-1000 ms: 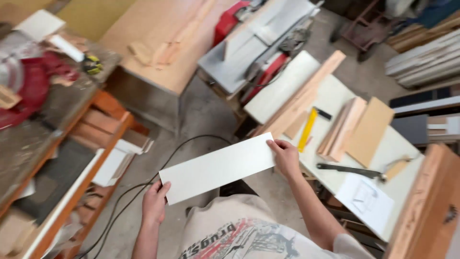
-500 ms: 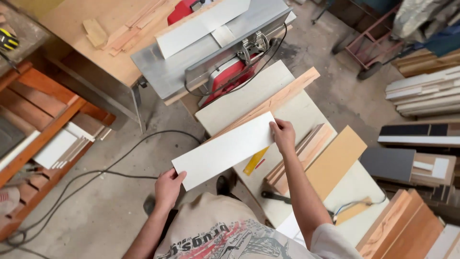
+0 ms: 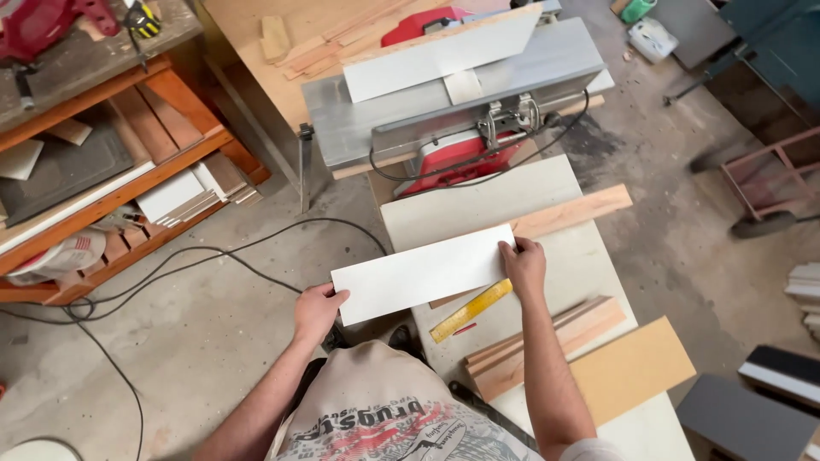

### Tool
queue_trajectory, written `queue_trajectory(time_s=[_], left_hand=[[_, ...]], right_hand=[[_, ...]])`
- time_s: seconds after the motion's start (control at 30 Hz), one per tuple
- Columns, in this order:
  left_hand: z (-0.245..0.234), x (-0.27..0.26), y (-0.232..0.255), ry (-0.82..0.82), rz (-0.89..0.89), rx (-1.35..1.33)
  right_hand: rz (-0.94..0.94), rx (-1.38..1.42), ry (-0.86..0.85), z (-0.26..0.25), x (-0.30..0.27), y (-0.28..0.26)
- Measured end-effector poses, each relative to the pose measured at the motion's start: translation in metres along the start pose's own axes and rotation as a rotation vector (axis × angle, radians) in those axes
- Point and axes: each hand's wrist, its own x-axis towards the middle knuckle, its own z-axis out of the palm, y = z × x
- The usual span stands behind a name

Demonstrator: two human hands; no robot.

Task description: The person uses a miter saw to cut a white rectangular board into smaller pieces. After each cut, the person moves to a table saw to process the cut piece before returning to the miter saw to repeat the cutting process.

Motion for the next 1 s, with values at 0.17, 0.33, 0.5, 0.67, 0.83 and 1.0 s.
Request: queue_trajectory(time_s=[0.17, 0.33, 0.5, 0.67, 0.83, 1.0], left_hand=[[0.012, 0.014, -0.018, 0.106, -0.056, -0.16], [0.007, 0.004, -0.009, 0.059, -0.048, -0.206], [0.008, 0.004, -0.008, 0.063, -0.01, -0.228], [0.007, 0.008, -0.009, 0.065, 0.013, -0.171], [0.005, 0.006, -0.004, 0.039, 0.064, 0.004], [0.007, 0.012, -0.01, 0.063, 0.045, -0.047]], right_hand=[[0.06, 0.051, -0.004, 0.0, -0.002, 0.002], [0.097, 0.079, -0.002, -0.01, -0.016, -0.017], [0.094, 0.072, 0.005, 0.0, 0.002, 0.001], [0.086, 0.056, -0.005, -0.003, 0.003, 0.0], [0.087, 0.071, -0.011, 0.0, 0.013, 0.009], [0.066, 0.068, -0.021, -0.001, 0.004, 0.004]])
